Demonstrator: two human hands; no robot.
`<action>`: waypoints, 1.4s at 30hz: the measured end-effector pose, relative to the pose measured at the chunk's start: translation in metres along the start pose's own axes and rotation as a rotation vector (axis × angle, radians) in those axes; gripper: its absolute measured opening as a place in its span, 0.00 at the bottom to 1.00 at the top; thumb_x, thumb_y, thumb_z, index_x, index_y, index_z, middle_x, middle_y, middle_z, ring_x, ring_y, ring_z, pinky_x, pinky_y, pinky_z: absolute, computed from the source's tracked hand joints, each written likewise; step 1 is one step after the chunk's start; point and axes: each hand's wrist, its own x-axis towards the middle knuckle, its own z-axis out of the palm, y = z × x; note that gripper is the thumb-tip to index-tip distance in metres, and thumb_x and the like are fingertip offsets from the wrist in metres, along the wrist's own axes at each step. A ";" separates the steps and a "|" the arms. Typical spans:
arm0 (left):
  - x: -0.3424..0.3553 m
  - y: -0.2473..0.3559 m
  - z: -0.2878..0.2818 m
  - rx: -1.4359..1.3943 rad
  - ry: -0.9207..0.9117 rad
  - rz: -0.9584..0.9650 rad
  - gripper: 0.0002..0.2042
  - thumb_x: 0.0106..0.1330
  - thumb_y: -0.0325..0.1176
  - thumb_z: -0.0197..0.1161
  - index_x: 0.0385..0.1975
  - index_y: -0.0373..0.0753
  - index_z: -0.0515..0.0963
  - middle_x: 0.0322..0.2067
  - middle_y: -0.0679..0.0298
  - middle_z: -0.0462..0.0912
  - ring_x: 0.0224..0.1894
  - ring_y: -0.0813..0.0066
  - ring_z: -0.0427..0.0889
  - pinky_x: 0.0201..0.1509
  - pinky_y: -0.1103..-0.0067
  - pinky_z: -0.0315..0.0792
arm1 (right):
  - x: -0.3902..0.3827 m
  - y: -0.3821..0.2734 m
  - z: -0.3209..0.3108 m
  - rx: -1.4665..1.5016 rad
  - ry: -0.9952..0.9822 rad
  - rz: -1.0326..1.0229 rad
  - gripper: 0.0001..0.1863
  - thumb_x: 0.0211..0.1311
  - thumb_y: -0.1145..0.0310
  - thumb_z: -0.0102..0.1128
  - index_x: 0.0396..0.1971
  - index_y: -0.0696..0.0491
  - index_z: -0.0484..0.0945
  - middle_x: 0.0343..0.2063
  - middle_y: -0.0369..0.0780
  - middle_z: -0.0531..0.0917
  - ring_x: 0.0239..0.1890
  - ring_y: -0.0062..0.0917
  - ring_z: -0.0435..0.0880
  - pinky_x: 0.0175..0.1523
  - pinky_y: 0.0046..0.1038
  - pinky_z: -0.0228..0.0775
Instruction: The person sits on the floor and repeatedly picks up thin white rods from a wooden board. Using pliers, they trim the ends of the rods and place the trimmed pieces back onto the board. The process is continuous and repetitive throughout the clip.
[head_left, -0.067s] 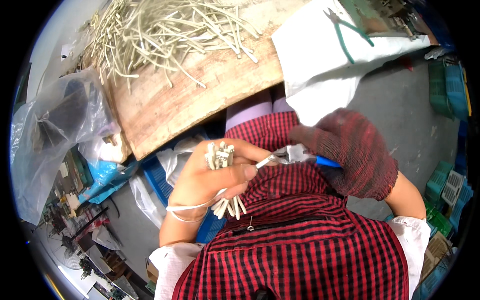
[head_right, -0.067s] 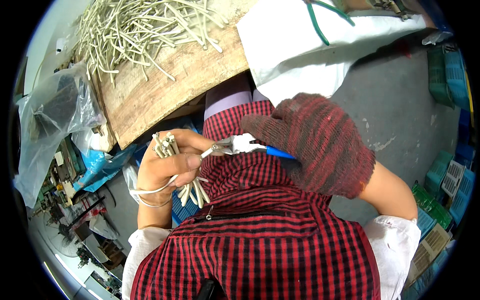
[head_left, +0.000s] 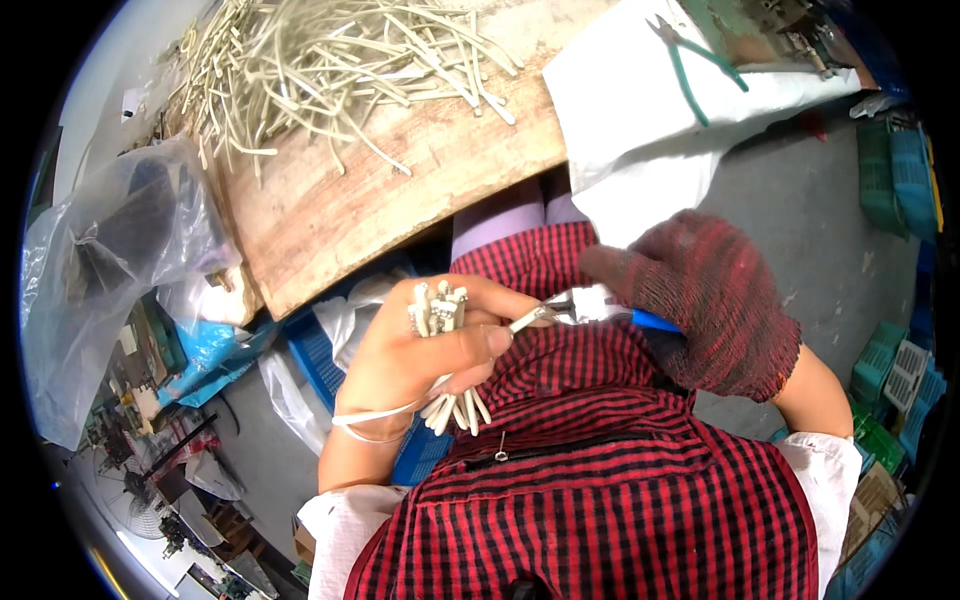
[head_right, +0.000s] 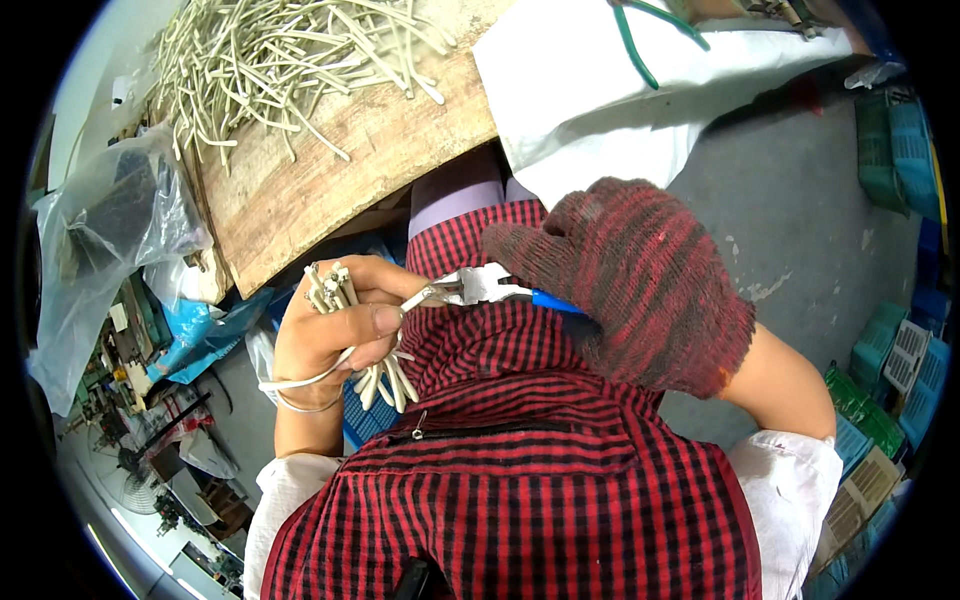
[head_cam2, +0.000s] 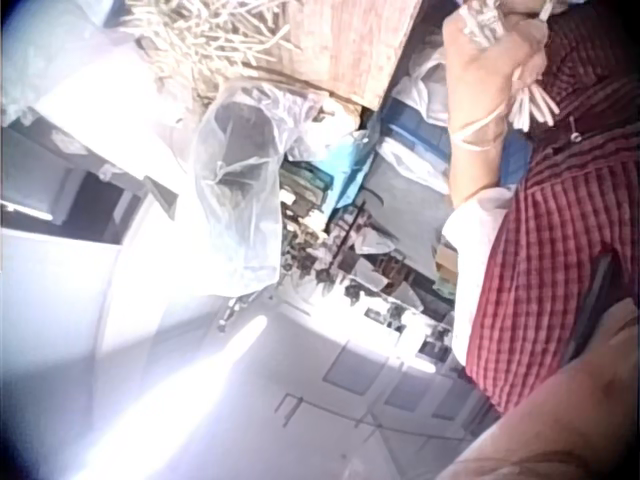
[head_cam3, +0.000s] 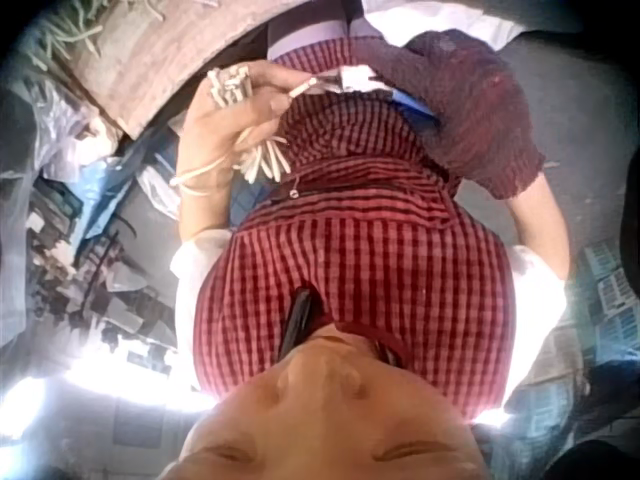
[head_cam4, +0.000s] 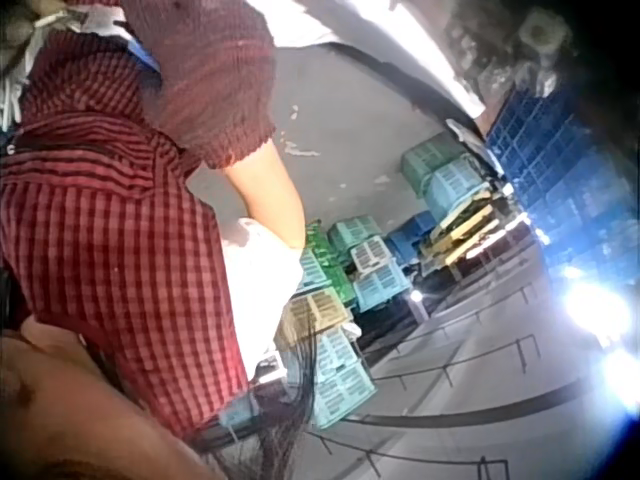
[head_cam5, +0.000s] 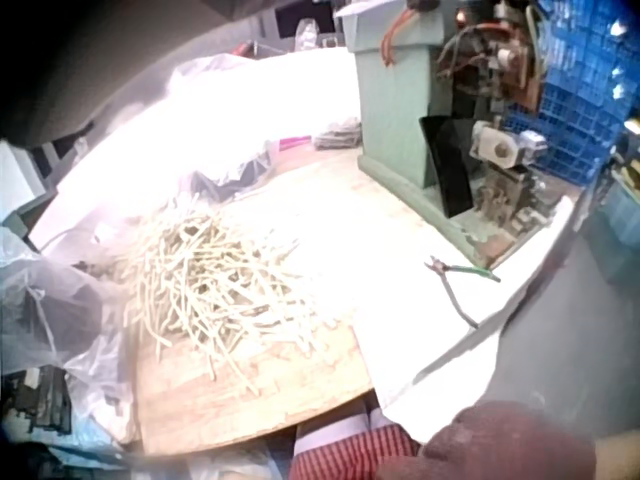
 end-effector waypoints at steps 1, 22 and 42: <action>0.000 -0.001 0.000 -0.005 0.008 -0.001 0.13 0.55 0.18 0.59 0.42 0.23 0.78 0.18 0.68 0.75 0.16 0.87 0.67 0.18 0.88 0.56 | 0.003 -0.004 -0.003 -0.056 0.034 -0.015 0.27 0.40 0.71 0.70 0.47 0.45 0.80 0.27 0.42 0.82 0.29 0.34 0.80 0.34 0.35 0.70; 0.119 0.075 -0.048 2.071 0.368 1.010 0.21 0.48 0.24 0.59 0.45 0.44 0.77 0.26 0.63 0.80 0.28 0.62 0.82 0.29 0.71 0.74 | -0.034 -0.001 0.043 1.144 0.011 0.569 0.23 0.62 0.75 0.57 0.58 0.59 0.69 0.44 0.40 0.81 0.48 0.22 0.81 0.54 0.26 0.72; 0.008 -0.020 0.007 -0.032 0.074 0.398 0.16 0.66 0.26 0.58 0.53 0.28 0.73 0.17 0.67 0.73 0.16 0.83 0.69 0.20 0.86 0.60 | 0.010 -0.013 0.017 0.250 0.180 0.174 0.33 0.47 0.71 0.67 0.58 0.50 0.72 0.37 0.49 0.80 0.36 0.42 0.78 0.43 0.39 0.71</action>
